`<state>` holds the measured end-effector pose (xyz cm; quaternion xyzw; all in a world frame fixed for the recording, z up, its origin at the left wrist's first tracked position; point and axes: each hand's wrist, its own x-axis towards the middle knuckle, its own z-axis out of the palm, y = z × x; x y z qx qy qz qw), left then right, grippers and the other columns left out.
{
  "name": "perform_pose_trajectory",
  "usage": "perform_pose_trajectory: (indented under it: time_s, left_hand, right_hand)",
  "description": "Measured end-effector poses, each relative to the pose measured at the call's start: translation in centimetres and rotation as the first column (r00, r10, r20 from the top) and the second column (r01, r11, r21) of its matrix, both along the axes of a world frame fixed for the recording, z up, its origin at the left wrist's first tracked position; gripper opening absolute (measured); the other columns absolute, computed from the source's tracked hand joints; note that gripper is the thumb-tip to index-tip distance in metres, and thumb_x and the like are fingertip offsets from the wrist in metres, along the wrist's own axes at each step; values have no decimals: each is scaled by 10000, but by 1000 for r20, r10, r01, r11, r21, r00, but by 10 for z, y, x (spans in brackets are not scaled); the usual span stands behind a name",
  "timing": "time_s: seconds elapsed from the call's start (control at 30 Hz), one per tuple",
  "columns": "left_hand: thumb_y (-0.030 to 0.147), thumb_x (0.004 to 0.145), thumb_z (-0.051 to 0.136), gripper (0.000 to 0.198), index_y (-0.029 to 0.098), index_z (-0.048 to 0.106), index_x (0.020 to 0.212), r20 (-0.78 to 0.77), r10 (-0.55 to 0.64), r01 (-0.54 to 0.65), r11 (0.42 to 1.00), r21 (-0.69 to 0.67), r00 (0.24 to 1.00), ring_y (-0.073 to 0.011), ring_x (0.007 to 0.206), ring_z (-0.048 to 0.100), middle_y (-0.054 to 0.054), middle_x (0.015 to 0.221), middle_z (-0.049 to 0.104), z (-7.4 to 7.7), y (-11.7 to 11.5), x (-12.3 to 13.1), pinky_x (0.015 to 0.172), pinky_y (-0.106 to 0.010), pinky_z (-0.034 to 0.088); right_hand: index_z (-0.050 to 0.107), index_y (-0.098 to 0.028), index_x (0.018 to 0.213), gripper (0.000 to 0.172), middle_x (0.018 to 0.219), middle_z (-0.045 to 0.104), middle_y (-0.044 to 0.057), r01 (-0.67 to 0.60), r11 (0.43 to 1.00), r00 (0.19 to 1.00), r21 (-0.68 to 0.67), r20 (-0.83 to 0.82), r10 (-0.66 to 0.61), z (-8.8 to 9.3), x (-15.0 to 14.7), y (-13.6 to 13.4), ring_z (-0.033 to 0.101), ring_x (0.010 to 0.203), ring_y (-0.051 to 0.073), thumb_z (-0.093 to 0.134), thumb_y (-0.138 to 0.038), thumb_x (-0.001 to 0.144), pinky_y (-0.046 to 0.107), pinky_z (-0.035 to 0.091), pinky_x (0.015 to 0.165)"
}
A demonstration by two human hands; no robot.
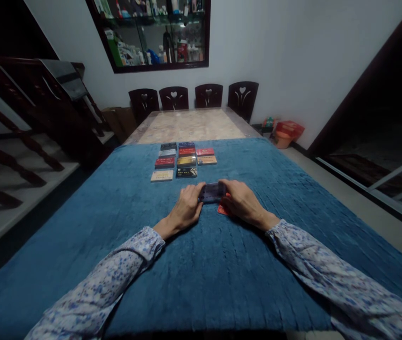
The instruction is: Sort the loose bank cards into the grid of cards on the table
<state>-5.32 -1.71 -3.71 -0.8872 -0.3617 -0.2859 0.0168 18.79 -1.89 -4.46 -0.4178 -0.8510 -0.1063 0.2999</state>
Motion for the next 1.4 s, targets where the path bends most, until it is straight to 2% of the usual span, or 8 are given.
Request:
perform_pose_trajectory:
  time_s: [0.23, 0.43, 0.7, 0.83, 1.07, 1.27, 1.4]
  left_hand:
    - [128, 924, 456, 485, 110, 456, 1408, -38, 52, -48, 994, 98, 998, -282, 1007, 578, -147, 1090, 627, -1, 3, 0, 886, -418, 468]
    - [127, 913, 499, 500, 141, 464, 1411, -24, 71, -68, 989, 134, 997, -281, 1098, 585, -160, 1185, 604, 2, 5, -5, 942, -427, 473]
    - [193, 892, 580, 521, 124, 501, 1402, -94, 111, -100, 989, 107, 989, -333, 1241, 540, -202, 1336, 583, 21, 16, -21, 1016, -489, 454]
    - [214, 888, 594, 552, 135, 506, 1427, -156, 147, -134, 987, 87, 977, -357, 1251, 532, -205, 1360, 591, 33, 26, -32, 1016, -526, 447]
    - [206, 868, 625, 566, 138, 525, 1421, -202, 210, -202, 978, 60, 957, -366, 1263, 534, -210, 1367, 588, 52, 50, -51, 994, -515, 460]
    - [199, 850, 627, 562, 133, 526, 1400, -219, 265, -266, 964, 24, 939, -360, 1279, 520, -194, 1380, 580, 64, 77, -68, 1003, -509, 454]
    - [209, 843, 625, 545, 164, 533, 1379, -234, 309, -317, 948, 1, 922, -354, 1245, 529, -170, 1357, 590, 70, 95, -78, 978, -508, 459]
  right_hand:
    - [548, -115, 1305, 392, 1043, 691, 167, -1, 998, 1000, 68, 3, 0, -1, -2, 1, 600, 908, 269, 499, -147, 917, 396, 496, 779]
    - [596, -155, 1276, 367, 1183, 640, 174, 12, 984, 1000, 178, -19, -9, 8, -6, 2, 566, 1065, 302, 558, -171, 911, 431, 536, 862]
    - [605, -149, 1296, 392, 1182, 622, 183, -79, 989, 994, 122, 81, 69, 25, -13, 18, 531, 1047, 306, 619, -266, 922, 438, 516, 828]
    - [594, -141, 1286, 407, 1175, 605, 182, -138, 985, 987, 101, 99, 128, 36, -19, 35, 513, 1038, 303, 640, -301, 914, 443, 510, 833]
    - [583, -159, 1266, 419, 1171, 582, 175, -254, 967, 965, 38, 81, 250, 51, -41, 77, 493, 1057, 302, 677, -276, 875, 479, 499, 886]
    - [621, -164, 1152, 329, 1112, 566, 142, -252, 968, 967, 13, 41, 252, 56, -67, 119, 485, 998, 277, 693, -229, 837, 455, 482, 881]
    - [615, -171, 1190, 375, 1141, 555, 142, -281, 959, 958, -26, 50, 282, 62, -78, 141, 470, 1009, 279, 701, -225, 829, 450, 462, 882]
